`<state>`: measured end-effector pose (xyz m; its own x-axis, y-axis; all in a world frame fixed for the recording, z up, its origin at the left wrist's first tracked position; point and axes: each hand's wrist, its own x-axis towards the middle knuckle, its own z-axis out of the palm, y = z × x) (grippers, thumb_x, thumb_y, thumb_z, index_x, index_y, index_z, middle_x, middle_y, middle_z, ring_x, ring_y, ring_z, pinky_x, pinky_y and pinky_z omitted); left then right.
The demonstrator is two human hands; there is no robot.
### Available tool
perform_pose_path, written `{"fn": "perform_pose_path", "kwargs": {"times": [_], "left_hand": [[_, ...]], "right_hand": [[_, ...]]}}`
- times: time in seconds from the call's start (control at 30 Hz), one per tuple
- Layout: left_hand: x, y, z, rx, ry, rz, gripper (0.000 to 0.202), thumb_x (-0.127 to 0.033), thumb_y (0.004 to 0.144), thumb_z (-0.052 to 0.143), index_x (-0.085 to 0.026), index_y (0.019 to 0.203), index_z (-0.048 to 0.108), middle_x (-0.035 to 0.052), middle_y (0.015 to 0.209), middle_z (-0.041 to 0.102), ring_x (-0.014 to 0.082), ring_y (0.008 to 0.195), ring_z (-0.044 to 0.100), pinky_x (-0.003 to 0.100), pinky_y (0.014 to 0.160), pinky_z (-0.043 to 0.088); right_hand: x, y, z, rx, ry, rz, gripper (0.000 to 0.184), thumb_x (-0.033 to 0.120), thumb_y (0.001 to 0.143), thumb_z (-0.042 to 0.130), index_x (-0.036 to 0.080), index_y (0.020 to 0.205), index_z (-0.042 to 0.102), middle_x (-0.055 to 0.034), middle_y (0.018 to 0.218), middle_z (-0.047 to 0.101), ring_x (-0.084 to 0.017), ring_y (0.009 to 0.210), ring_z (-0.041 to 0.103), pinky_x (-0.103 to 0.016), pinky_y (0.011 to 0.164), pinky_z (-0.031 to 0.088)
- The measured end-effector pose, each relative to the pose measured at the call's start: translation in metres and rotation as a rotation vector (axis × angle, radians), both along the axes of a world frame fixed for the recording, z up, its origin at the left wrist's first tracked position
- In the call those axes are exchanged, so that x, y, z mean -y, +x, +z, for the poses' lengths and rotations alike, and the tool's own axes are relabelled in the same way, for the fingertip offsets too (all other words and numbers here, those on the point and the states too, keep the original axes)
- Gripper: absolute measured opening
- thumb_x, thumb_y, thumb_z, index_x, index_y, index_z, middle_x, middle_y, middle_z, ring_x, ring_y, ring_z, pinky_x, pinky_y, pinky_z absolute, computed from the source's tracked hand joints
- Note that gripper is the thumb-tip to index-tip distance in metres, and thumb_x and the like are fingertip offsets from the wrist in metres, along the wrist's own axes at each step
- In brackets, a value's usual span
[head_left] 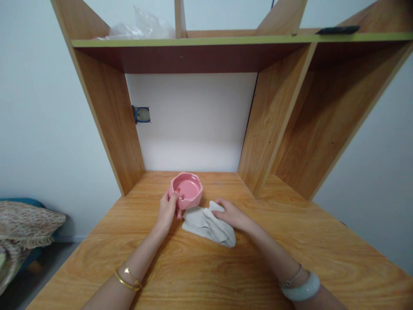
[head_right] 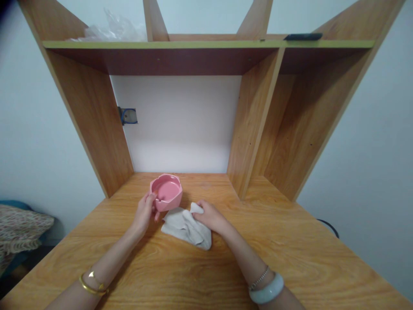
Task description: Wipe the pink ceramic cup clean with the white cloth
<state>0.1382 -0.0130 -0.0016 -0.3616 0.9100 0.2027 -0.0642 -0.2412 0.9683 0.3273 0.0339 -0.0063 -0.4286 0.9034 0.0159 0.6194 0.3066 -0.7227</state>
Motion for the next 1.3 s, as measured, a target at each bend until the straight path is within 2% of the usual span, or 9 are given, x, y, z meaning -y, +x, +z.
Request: {"fn": "perform_pose_path", "kwargs": {"times": [0.17, 0.33, 0.5, 0.7, 0.8, 0.93, 1.07, 1.2, 1.3], "left_hand": [[0.001, 0.0, 0.001, 0.036, 0.031, -0.01, 0.032, -0.048, 0.071, 0.048, -0.017, 0.073, 0.043, -0.0103, 0.043, 0.043, 0.0039, 0.023, 0.035, 0.015, 0.025, 0.025], [-0.001, 0.001, -0.003, 0.065, 0.027, -0.056, 0.033, -0.048, 0.071, 0.05, -0.017, 0.079, 0.043, -0.009, 0.049, 0.048, 0.0042, 0.024, 0.037, 0.016, 0.024, 0.028], [-0.004, 0.005, -0.007, 0.066, -0.021, -0.095, 0.038, -0.047, 0.072, 0.053, -0.016, 0.092, 0.042, -0.0059, 0.056, 0.055, 0.0048, 0.025, 0.042, 0.016, 0.026, 0.031], [-0.001, 0.011, -0.007, 0.013, -0.028, -0.192, 0.056, -0.048, 0.072, 0.056, -0.016, 0.112, 0.034, -0.0045, 0.059, 0.056, 0.0059, 0.028, 0.046, 0.016, 0.029, 0.036], [0.001, 0.016, -0.009, -0.037, -0.021, -0.249, 0.063, -0.05, 0.071, 0.057, -0.017, 0.117, 0.029, -0.0041, 0.061, 0.056, 0.0058, 0.028, 0.046, 0.016, 0.03, 0.038], [0.004, 0.022, -0.013, -0.138, -0.017, -0.29, 0.073, -0.047, 0.071, 0.058, -0.019, 0.126, 0.02, -0.0009, 0.072, 0.058, 0.0051, 0.034, 0.048, 0.017, 0.034, 0.04], [0.005, 0.019, -0.013, -0.31, -0.003, -0.336, 0.075, -0.044, 0.074, 0.056, -0.017, 0.131, 0.016, 0.0078, 0.093, 0.058, 0.0046, 0.042, 0.048, 0.018, 0.039, 0.04], [0.003, 0.006, -0.012, -0.608, 0.037, -0.276, 0.051, -0.041, 0.077, 0.051, -0.017, 0.121, 0.041, 0.0106, 0.111, 0.054, 0.0116, 0.065, 0.055, 0.024, 0.058, 0.044], [0.002, -0.001, -0.01, -0.82, 0.089, -0.211, 0.031, -0.039, 0.081, 0.044, -0.018, 0.098, 0.058, 0.0068, 0.099, 0.061, 0.0179, 0.088, 0.054, 0.028, 0.077, 0.04]], "right_hand": [[0.02, -0.015, -0.002, -0.111, -0.185, 0.256, 0.02, 0.021, 0.065, 0.055, 0.015, 0.084, 0.054, 0.001, 0.075, 0.059, -0.012, 0.068, 0.053, -0.02, 0.057, 0.039], [0.017, -0.013, -0.002, -0.152, -0.181, 0.29, 0.02, 0.016, 0.064, 0.052, 0.014, 0.084, 0.056, -0.0007, 0.077, 0.058, -0.012, 0.07, 0.052, -0.022, 0.062, 0.04], [-0.001, -0.004, 0.003, -0.372, -0.087, 0.113, 0.027, 0.024, 0.071, 0.048, 0.014, 0.096, 0.056, -0.0025, 0.08, 0.058, -0.013, 0.075, 0.053, -0.026, 0.071, 0.04], [0.0, -0.015, -0.002, -0.554, -0.033, 0.078, 0.043, 0.047, 0.079, 0.039, 0.014, 0.104, 0.051, 0.0044, 0.052, 0.048, -0.011, 0.048, 0.044, -0.023, 0.048, 0.035], [0.004, -0.022, -0.005, -0.556, -0.001, 0.01, 0.044, 0.043, 0.078, 0.043, 0.014, 0.112, 0.044, 0.0059, 0.052, 0.047, -0.01, 0.043, 0.04, -0.021, 0.042, 0.03], [0.004, -0.023, -0.003, -0.498, 0.132, -0.083, 0.028, 0.027, 0.077, 0.039, 0.015, 0.099, 0.052, 0.0028, 0.059, 0.053, -0.01, 0.048, 0.045, -0.02, 0.044, 0.034], [-0.002, -0.009, 0.008, -0.367, 0.186, -0.163, 0.031, 0.019, 0.073, 0.033, 0.014, 0.093, 0.056, 0.0013, 0.056, 0.055, -0.011, 0.047, 0.049, -0.021, 0.046, 0.038], [-0.014, 0.019, 0.018, -0.133, 0.237, -0.333, 0.046, 0.02, 0.076, 0.032, 0.011, 0.118, 0.047, 0.0037, 0.044, 0.051, -0.015, 0.045, 0.052, -0.024, 0.051, 0.041], [-0.026, 0.043, 0.015, 0.028, 0.325, -0.437, 0.049, 0.018, 0.075, 0.034, 0.014, 0.124, 0.043, -0.0044, 0.071, 0.065, -0.018, 0.067, 0.06, -0.029, 0.066, 0.044]]}}
